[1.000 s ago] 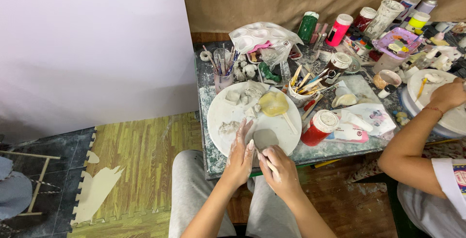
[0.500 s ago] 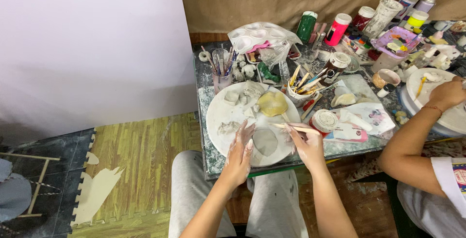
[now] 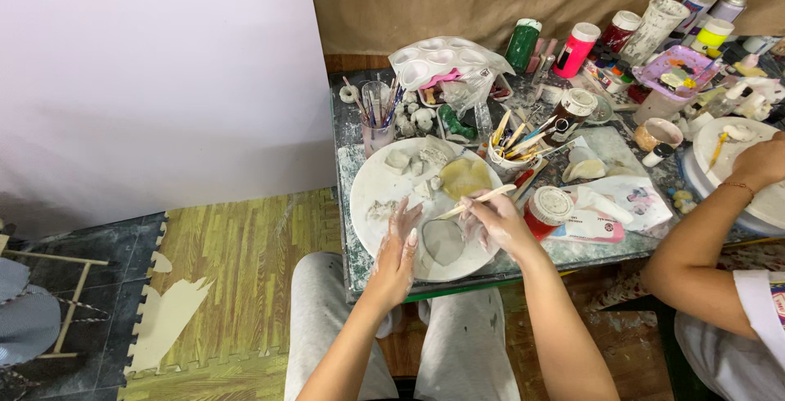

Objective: The person flattens a lump of clay on a plate using a wooden stick, then rolls and shapes smaller pieces of clay by hand into small forms. The person works continuously with the clay on the plate throughout the clip.

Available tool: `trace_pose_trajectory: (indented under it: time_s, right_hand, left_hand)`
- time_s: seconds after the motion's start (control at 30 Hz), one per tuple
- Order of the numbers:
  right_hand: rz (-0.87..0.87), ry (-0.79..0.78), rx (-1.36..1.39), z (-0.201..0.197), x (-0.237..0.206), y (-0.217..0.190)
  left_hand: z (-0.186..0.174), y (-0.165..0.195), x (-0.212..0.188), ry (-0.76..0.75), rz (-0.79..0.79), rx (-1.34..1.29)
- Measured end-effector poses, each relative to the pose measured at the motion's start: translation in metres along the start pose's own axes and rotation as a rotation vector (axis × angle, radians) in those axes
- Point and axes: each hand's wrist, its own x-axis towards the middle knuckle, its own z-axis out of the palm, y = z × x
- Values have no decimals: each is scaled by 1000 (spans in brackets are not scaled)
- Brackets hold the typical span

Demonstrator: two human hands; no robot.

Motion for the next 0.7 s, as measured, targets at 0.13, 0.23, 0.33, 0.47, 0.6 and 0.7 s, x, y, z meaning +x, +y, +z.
trace_pose_trajectory:
  time_s: [0.13,0.23,0.33,0.47,0.6,0.7]
  right_hand:
    - [-43,-49,-7,10,5,-7]
    - [-18,-58,-27,20,13,-9]
    - [25,-73,-20,24,18,-11]
    - [-40,-12,-76,20,18,-13]
    - [-82,215,1,-6,7,-3]
    - [-226,234,27,-22,-5,16]
  left_hand:
    - [-1,-1,-3,0,11,14]
    - [-1,-5,-2,-2,-3,53]
    - [1,-8,1,-7,10,47]
    - [4,-6,4,-13,0,10]
    - [10,0,4,-11,28,-16]
    - [10,8,5,-11,23,-28]
